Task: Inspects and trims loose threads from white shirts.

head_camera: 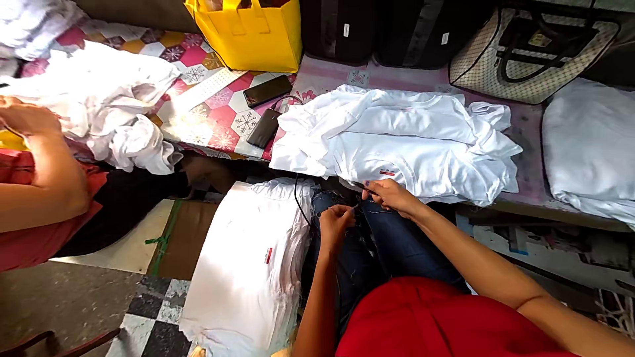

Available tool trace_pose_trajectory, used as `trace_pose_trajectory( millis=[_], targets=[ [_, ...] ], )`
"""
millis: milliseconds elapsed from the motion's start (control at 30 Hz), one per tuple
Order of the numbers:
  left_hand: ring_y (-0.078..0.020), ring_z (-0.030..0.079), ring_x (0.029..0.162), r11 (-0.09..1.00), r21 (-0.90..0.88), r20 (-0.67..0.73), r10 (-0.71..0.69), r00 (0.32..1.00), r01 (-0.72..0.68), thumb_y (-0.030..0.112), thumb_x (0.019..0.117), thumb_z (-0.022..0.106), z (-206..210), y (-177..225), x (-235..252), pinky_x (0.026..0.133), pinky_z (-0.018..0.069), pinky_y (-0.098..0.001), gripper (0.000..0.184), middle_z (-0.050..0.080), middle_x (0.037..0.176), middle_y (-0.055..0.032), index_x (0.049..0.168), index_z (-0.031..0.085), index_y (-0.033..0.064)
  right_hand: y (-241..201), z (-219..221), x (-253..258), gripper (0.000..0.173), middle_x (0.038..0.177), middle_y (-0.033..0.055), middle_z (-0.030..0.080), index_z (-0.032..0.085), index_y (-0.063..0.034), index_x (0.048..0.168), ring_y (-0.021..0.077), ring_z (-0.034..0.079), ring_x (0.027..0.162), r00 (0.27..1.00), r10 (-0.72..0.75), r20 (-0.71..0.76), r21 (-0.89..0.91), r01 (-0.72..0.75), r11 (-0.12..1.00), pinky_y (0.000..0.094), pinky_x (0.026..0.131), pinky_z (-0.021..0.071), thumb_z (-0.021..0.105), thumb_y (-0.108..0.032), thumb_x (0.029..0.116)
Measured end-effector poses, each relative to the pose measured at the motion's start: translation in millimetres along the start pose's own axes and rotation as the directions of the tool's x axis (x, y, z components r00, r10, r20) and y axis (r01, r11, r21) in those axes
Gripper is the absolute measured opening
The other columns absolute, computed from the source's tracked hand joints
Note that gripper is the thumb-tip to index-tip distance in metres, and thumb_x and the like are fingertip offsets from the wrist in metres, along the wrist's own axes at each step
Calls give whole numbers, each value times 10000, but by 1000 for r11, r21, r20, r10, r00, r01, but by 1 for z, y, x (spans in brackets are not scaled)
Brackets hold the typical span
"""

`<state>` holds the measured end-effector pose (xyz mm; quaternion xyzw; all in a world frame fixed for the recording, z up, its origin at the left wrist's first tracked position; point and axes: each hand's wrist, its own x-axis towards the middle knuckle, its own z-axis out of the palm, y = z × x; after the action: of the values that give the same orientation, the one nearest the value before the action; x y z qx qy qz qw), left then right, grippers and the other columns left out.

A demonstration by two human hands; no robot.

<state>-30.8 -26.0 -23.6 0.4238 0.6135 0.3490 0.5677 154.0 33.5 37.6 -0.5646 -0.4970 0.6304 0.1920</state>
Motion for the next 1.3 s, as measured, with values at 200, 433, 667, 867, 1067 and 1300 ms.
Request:
trace_pose_trajectory(
  millis=[200,433,667,867,1067,1300],
  targets=[
    [-158,718,813,949,80,-261,314,913,-304,62,955,675,12,30,7,786,612,-316,187,718,983,-163,1073,696,-81,8,10,33,140,613,-58,460,634,-24,959,9,365,452,979,-26,-203,246,77,966,169,446,339,668,-154,1002],
    [-145,730,771,924,70,-342,375,861,-375,28,959,673,28,39,42,772,616,-286,185,736,931,-170,1094,722,-87,6,25,37,100,648,-31,526,655,-11,914,18,411,490,951,-136,-277,195,194,961,191,475,358,658,-83,983],
    [-206,708,766,904,364,-284,337,898,-224,89,1000,603,7,56,37,782,583,-390,195,723,873,-160,1049,709,-67,12,19,40,108,580,-72,401,579,-56,947,24,354,443,973,-20,-230,465,128,876,179,446,350,595,-117,1035],
    [-226,703,765,840,313,-219,517,827,-443,18,947,673,22,56,61,733,610,-359,135,696,973,-198,1041,744,-47,11,24,48,112,614,-42,483,612,-24,947,32,413,472,953,-88,-289,365,194,911,195,463,371,604,-108,1021],
    [-110,692,664,913,-310,-282,178,943,-266,-17,1019,529,-3,38,51,688,619,-292,117,689,779,-61,1035,619,-90,9,8,37,184,595,-83,417,632,-44,998,14,369,459,972,-117,-204,350,184,918,179,464,367,552,-195,1066],
    [-124,650,722,977,207,-256,112,960,-59,208,914,765,-38,18,28,736,544,-341,268,690,819,-73,975,681,-39,1,-31,8,281,583,-100,409,603,-78,994,3,379,461,958,-185,-221,373,258,891,168,484,390,421,-255,1113]
  ],
)
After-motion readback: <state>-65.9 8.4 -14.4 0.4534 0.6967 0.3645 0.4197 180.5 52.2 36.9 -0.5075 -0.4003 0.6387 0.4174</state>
